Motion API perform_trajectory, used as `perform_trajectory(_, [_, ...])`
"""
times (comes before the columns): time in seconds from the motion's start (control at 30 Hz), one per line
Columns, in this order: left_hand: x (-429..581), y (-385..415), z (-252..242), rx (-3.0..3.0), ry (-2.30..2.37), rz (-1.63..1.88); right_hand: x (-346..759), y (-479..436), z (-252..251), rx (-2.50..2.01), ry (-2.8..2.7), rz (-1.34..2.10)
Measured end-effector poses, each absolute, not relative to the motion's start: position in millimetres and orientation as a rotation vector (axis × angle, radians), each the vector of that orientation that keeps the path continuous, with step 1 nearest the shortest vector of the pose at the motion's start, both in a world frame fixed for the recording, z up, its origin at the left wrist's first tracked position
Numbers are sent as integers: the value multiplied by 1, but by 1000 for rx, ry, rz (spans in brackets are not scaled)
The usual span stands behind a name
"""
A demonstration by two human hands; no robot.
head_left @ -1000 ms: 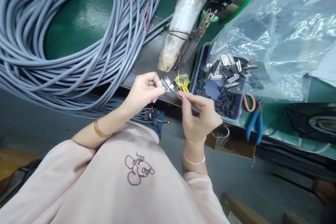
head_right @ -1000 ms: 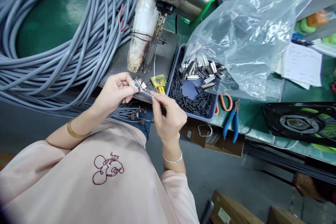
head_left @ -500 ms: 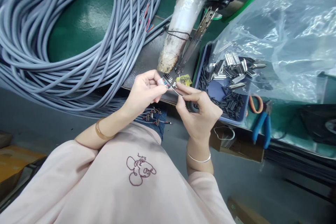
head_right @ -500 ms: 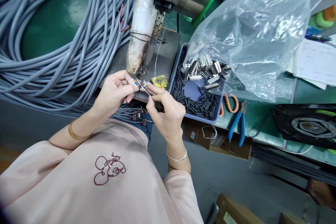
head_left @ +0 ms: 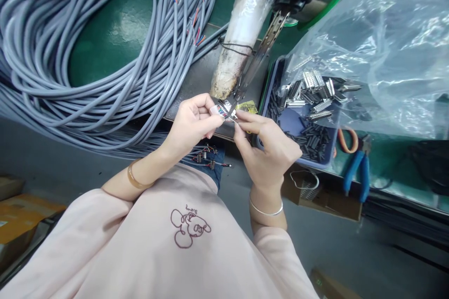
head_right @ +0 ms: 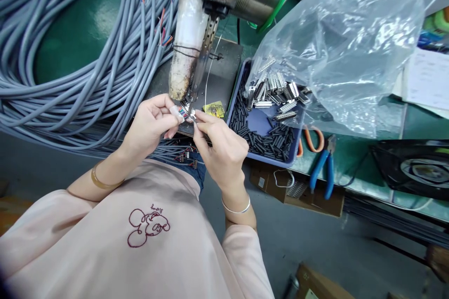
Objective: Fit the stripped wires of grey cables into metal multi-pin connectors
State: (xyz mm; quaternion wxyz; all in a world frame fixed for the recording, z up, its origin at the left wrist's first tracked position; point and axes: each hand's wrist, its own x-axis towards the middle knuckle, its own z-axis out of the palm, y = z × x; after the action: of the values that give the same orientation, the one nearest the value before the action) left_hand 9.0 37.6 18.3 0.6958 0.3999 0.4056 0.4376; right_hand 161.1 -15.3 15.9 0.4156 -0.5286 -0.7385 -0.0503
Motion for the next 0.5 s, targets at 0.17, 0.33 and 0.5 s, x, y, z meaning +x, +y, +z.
perform_trajectory(0.17, [9, 38, 19, 871, 914, 967, 159, -11, 16, -1288, -1891, -271])
perform_trajectory(0.33, [10, 38, 18, 850, 907, 980, 158, -11, 17, -1272, -1871, -239])
perform_trajectory(0.5, [9, 38, 18, 853, 909, 969, 157, -9, 17, -1297, -1893, -311])
